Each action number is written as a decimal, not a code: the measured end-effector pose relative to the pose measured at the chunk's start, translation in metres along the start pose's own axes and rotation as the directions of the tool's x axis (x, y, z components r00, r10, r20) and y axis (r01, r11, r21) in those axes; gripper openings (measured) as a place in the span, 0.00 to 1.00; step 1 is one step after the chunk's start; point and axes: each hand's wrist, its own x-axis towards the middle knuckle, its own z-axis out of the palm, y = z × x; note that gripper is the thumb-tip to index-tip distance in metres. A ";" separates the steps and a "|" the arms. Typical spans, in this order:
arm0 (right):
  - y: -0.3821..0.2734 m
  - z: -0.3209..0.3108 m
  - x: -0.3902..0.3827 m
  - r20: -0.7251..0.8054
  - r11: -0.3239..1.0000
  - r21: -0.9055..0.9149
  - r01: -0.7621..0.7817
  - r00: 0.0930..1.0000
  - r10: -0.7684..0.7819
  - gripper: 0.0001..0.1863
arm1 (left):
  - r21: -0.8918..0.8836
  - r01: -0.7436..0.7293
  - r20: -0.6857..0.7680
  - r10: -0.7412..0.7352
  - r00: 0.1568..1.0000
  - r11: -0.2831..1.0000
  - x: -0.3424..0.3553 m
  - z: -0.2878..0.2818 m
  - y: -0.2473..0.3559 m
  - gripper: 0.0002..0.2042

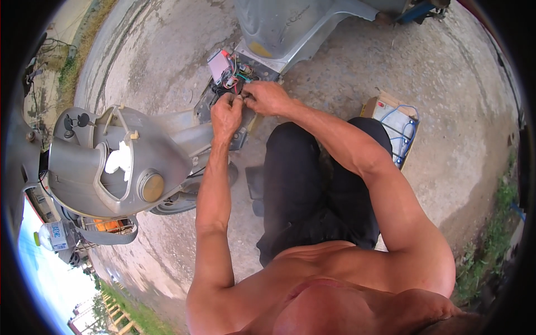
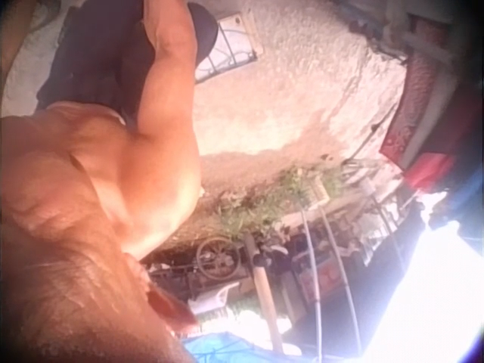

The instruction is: The person manipulates electrical wires and a controller module inside a scooter's body panel, using their hands to connect and secure the components.

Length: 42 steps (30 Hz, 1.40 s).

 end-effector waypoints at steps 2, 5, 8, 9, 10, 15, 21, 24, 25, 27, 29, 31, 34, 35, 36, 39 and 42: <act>-0.004 -0.001 0.002 0.038 1.000 0.004 -0.013 0.999 0.012 0.13 | -0.008 0.148 0.058 -0.148 0.987 0.989 -0.001 0.000 -0.002 0.12; -0.010 0.002 0.005 0.077 1.000 0.002 0.018 0.997 -0.018 0.14 | -0.109 0.242 -0.003 -0.243 0.970 0.964 0.001 0.012 -0.028 0.14; -0.003 0.006 0.004 0.036 1.000 -0.019 0.001 0.999 0.000 0.13 | -0.404 0.365 0.080 -0.365 0.928 0.839 0.009 0.016 -0.021 0.17; 0.002 0.007 0.003 0.018 1.000 -0.007 -0.008 1.000 0.008 0.13 | -0.429 0.448 0.175 -0.414 0.893 0.785 0.012 0.013 -0.017 0.19; 0.008 0.005 0.001 -0.004 1.000 -0.001 -0.028 1.000 0.028 0.13 | -0.443 0.529 0.281 -0.448 0.849 0.724 0.014 0.015 -0.010 0.20; 0.001 0.003 0.000 0.029 1.000 -0.010 -0.012 1.000 0.012 0.12 | -0.369 0.531 0.320 -0.432 0.843 0.763 0.021 0.014 -0.019 0.18; -0.005 0.009 0.002 0.022 0.999 -0.032 0.015 1.000 -0.015 0.14 | -0.602 0.552 0.268 -0.505 0.821 0.577 0.028 0.029 -0.053 0.12; -0.008 0.011 0.002 0.009 0.996 -0.094 -0.013 1.000 0.014 0.14 | -0.708 0.569 0.310 -0.540 0.783 0.419 0.035 0.037 -0.057 0.12; -0.008 0.008 -0.001 0.014 0.996 -0.082 -0.024 1.000 0.025 0.14 | -0.708 0.565 0.319 -0.522 0.791 0.423 0.034 0.040 -0.047 0.12; -0.006 0.009 -0.006 0.028 0.996 -0.068 -0.051 0.998 0.053 0.15 | -0.791 0.486 0.249 -0.530 0.810 0.372 0.020 0.039 -0.023 0.12; -0.013 0.011 -0.006 -0.015 0.998 -0.047 -0.033 0.999 0.032 0.14 | -0.790 0.448 0.218 -0.490 0.844 0.419 0.014 0.030 -0.038 0.13; -0.013 0.016 -0.004 -0.055 0.999 -0.028 -0.021 0.998 0.019 0.14 | -0.757 0.388 0.240 -0.329 0.913 0.525 0.012 0.027 -0.048 0.13; 0.000 0.021 0.001 -0.185 0.997 0.037 -0.071 0.980 0.076 0.12 | -0.688 0.312 0.154 -0.289 0.945 0.655 0.003 0.035 -0.038 0.12; 0.004 0.020 0.002 -0.217 0.990 0.088 -0.108 0.968 0.125 0.11 | -0.642 0.259 0.115 -0.243 0.963 0.722 0.002 0.037 -0.033 0.12; 0.008 0.020 0.003 -0.247 0.980 0.140 -0.144 0.953 0.175 0.10 | -0.644 0.257 0.118 -0.238 0.964 0.721 0.004 0.044 -0.035 0.12; -0.005 0.018 0.004 -0.218 0.991 0.099 -0.092 0.970 0.112 0.09 | -0.615 0.124 -0.043 -0.189 0.981 0.779 0.007 0.050 -0.064 0.09; -0.005 0.012 0.001 -0.141 0.989 0.093 -0.111 0.982 0.123 0.09 | -0.625 0.160 -0.028 -0.226 0.974 0.764 0.007 0.050 -0.068 0.08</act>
